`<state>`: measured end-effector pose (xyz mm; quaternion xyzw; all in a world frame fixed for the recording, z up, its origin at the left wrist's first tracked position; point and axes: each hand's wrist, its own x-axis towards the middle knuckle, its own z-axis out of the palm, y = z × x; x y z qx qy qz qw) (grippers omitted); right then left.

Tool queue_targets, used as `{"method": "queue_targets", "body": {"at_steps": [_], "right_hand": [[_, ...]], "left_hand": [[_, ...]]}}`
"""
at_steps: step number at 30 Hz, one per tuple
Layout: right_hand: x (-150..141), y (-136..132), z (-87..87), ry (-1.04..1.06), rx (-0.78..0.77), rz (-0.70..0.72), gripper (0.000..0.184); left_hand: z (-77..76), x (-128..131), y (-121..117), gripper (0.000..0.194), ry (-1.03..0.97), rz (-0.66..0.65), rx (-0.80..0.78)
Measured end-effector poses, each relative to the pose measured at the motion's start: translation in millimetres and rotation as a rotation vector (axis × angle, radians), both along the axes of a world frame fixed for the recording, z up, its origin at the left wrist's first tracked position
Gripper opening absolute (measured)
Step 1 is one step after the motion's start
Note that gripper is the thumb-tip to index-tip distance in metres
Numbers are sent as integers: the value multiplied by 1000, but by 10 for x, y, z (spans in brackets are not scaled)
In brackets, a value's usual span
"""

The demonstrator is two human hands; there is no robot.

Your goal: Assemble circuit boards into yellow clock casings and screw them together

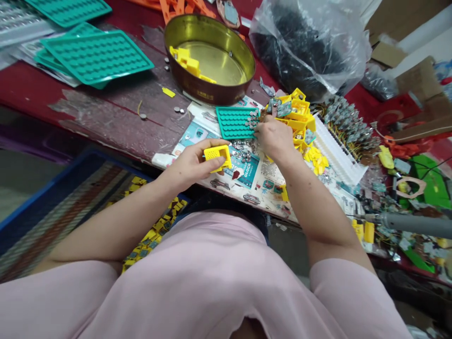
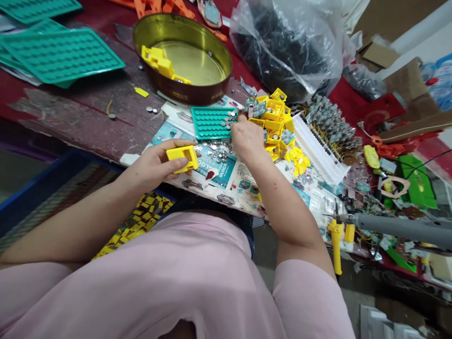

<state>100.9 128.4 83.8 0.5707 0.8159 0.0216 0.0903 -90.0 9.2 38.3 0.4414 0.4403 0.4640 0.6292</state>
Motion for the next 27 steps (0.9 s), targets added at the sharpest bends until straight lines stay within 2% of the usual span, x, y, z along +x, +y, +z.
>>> {"method": "queue_targets", "body": {"at_steps": [3, 5, 8, 10, 12, 17, 19, 22, 25, 27], "right_hand": [[59, -21, 1, 101, 46, 16, 23], [94, -133, 16, 276, 79, 74, 16], [101, -436, 40, 618, 69, 279, 14], [81, -642, 40, 731, 72, 390, 15], [56, -787, 23, 715, 119, 440, 18], [57, -900, 3, 413, 227, 495, 23], [85, -888, 33, 343, 201, 553, 25], [127, -734, 88, 413, 119, 586, 26], [132, -375, 81, 497, 140, 406, 26], [109, -98, 23, 430, 158, 275, 25]], "left_hand": [[-54, 9, 40, 68, 40, -29, 70], [-84, 19, 59, 64, 60, -50, 80], [-86, 39, 69, 56, 144, -35, 92], [-62, 57, 67, 52, 184, -31, 109], [-30, 78, 61, 50, 192, -41, 119], [1, 109, 51, 48, 173, -76, 118], [-6, 102, 57, 47, 192, -86, 134], [-12, 71, 77, 46, 234, -75, 136], [-10, 34, 107, 48, 244, -49, 103], [-9, 15, 126, 50, 235, -47, 95]]}}
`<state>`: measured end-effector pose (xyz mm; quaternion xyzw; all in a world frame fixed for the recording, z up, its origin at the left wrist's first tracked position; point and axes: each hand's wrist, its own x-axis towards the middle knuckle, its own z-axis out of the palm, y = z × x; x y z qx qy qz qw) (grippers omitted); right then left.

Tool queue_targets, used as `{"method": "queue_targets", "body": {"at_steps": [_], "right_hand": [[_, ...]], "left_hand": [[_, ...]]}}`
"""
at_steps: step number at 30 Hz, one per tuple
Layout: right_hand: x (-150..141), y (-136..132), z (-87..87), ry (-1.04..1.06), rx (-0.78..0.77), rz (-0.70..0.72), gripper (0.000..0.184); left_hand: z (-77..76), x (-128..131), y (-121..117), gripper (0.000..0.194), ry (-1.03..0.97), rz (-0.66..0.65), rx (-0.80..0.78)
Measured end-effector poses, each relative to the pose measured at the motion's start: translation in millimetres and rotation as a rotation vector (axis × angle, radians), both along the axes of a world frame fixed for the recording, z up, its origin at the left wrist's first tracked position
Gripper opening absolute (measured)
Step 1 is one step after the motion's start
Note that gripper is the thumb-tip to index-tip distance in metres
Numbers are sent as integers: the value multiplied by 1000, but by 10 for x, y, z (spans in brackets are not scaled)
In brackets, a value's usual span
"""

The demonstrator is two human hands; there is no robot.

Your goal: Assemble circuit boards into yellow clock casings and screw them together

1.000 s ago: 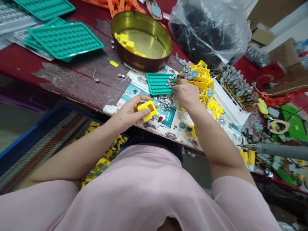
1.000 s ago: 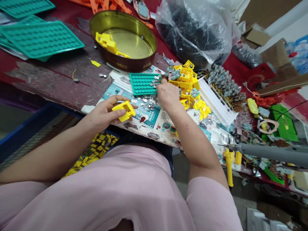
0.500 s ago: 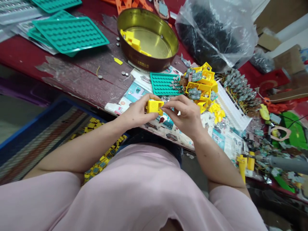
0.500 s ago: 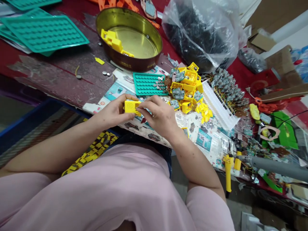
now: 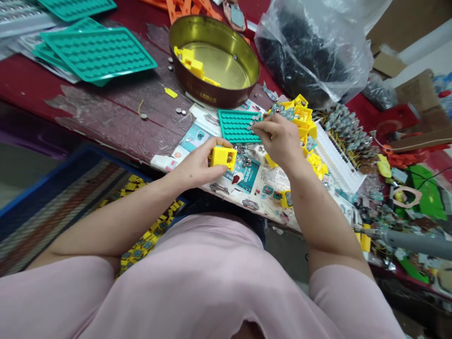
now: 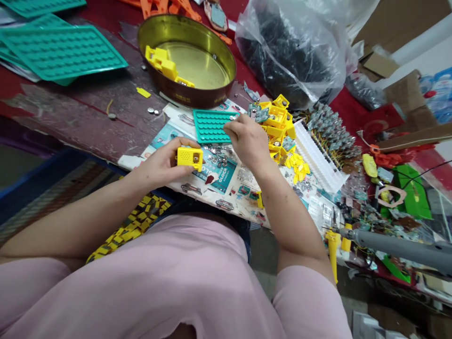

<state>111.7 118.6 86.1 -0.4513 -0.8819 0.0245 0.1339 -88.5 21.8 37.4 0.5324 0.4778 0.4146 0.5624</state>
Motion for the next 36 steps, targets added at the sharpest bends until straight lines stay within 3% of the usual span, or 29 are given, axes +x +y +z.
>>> {"method": "queue_targets", "body": {"at_steps": [4, 9, 12, 17, 21, 25, 27, 29, 31, 33, 36], "right_hand": [[-83, 358, -162, -143, -60, -87, 22], [-125, 399, -227, -163, -87, -99, 16], [-114, 242, -160, -18, -91, -48, 9], [-135, -291, -5, 324, -127, 102, 13], [-151, -593, -32, 231, 44, 211, 19], [-109, -635, -93, 57, 181, 233, 26], [-69, -547, -88, 87, 128, 290, 25], [-30, -363, -74, 164, 45, 261, 26], [-6, -96, -77, 175, 5, 116, 25], [-10, 193, -105, 54, 4, -40, 22], [-63, 526, -169, -147, -29, -127, 20]], "left_hand": [[-10, -19, 22, 49, 18, 16, 21], [-33, -34, 28, 48, 16, 23, 33], [-40, -40, 27, 48, 31, 33, 32], [-30, -11, 39, 46, 39, 56, 44], [-7, 38, 48, 47, -17, 39, 41], [16, 58, 41, 46, -31, 19, 4], [22, 51, 37, 47, -44, 21, -13], [27, 40, 37, 50, -44, 27, -31], [30, 28, 38, 52, -32, 25, -37], [34, 19, 39, 52, -17, 19, -32], [36, 8, 40, 49, -12, 19, -15]]}}
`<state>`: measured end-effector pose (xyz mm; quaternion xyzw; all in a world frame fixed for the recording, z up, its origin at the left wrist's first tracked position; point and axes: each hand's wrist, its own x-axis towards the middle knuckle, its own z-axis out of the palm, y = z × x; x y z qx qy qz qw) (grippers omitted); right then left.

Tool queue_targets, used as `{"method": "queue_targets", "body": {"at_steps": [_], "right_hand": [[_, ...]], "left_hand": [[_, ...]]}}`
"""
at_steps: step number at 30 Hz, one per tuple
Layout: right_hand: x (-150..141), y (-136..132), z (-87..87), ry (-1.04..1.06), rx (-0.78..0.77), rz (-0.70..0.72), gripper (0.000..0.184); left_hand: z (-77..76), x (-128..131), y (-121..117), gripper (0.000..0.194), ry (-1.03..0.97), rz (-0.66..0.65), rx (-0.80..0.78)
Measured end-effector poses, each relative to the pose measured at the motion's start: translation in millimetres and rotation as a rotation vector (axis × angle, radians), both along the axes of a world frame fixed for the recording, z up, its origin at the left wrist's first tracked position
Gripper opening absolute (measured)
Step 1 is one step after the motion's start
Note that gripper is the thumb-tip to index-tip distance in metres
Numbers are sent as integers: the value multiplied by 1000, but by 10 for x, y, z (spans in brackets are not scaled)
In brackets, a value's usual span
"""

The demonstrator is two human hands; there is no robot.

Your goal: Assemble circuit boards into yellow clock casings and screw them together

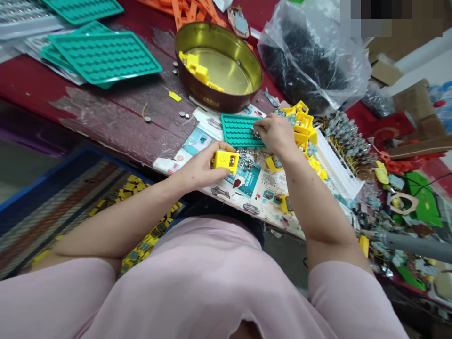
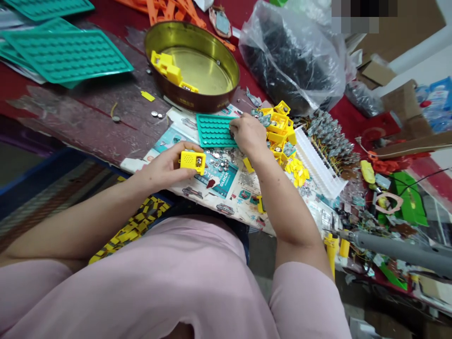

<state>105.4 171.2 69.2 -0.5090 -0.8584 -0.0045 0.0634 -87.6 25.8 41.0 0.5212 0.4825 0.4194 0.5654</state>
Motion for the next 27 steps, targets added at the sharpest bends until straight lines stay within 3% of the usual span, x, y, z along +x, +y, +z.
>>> {"method": "queue_targets", "body": {"at_steps": [4, 16, 19, 22, 25, 27], "right_hand": [[-62, 174, -44, -105, -43, -6, 17], [-100, 155, 23, 51, -129, -31, 9], [-94, -131, 100, 298, -81, 44, 7], [-64, -627, 179, 582, -51, 203, 11], [-23, -1061, 170, 601, 75, 323, 10], [11, -1213, 108, 538, 210, 354, 11]], "left_hand": [[-11, -22, 3, 48, -8, -9, 5], [-34, 4, 6, 51, -3, -6, -8], [-38, 15, 11, 51, -36, 22, -16], [-59, 46, 23, 55, -81, 41, -34], [-84, 112, 28, 57, -118, 35, -31], [-98, 169, 16, 55, -142, -1, -36]]}}
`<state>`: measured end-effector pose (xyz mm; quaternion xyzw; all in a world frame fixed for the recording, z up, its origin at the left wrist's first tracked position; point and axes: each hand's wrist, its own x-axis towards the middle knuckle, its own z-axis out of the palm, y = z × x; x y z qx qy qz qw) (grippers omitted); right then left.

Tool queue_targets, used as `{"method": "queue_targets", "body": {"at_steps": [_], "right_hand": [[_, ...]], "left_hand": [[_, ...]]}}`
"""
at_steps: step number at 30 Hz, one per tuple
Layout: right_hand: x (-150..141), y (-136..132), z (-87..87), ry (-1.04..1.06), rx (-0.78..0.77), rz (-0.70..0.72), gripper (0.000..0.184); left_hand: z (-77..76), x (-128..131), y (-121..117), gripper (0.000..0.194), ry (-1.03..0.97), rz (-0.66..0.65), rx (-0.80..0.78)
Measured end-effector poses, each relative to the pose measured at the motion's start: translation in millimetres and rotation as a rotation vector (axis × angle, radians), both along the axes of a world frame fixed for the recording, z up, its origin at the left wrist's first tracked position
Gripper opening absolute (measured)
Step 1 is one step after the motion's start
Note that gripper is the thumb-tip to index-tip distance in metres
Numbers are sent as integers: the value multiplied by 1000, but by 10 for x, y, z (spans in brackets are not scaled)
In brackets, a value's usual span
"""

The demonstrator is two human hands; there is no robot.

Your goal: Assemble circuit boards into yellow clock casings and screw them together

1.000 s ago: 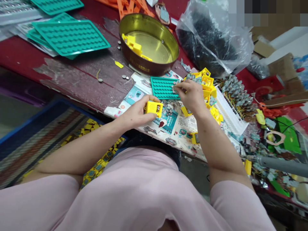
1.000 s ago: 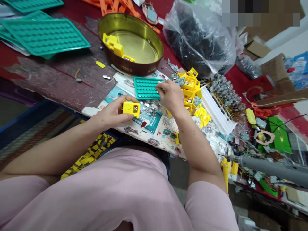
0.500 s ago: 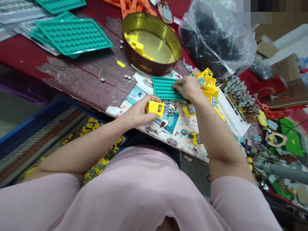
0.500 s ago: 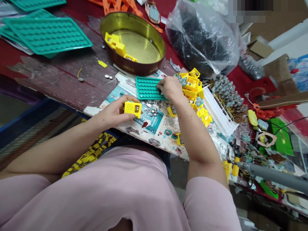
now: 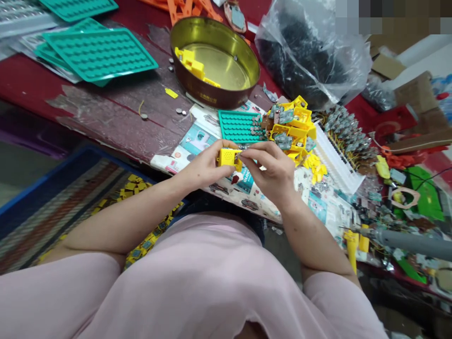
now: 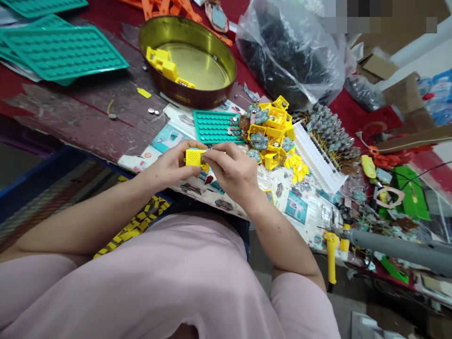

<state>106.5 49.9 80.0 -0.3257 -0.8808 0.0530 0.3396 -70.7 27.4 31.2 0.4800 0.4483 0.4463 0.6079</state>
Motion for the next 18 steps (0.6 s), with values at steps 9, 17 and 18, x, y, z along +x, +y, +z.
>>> {"method": "queue_targets", "body": {"at_steps": [9, 17, 18], "right_hand": [[224, -247, -146, -212, 99, -97, 17], [256, -352, -206, 227, -345, -240, 18], [280, -344, -224, 322, -463, -226, 24]], "left_hand": [[-60, 187, -105, 44, 73, -46, 88], [6, 330, -159, 43, 38, -61, 97], [18, 351, -169, 45, -1, -72, 73]]}}
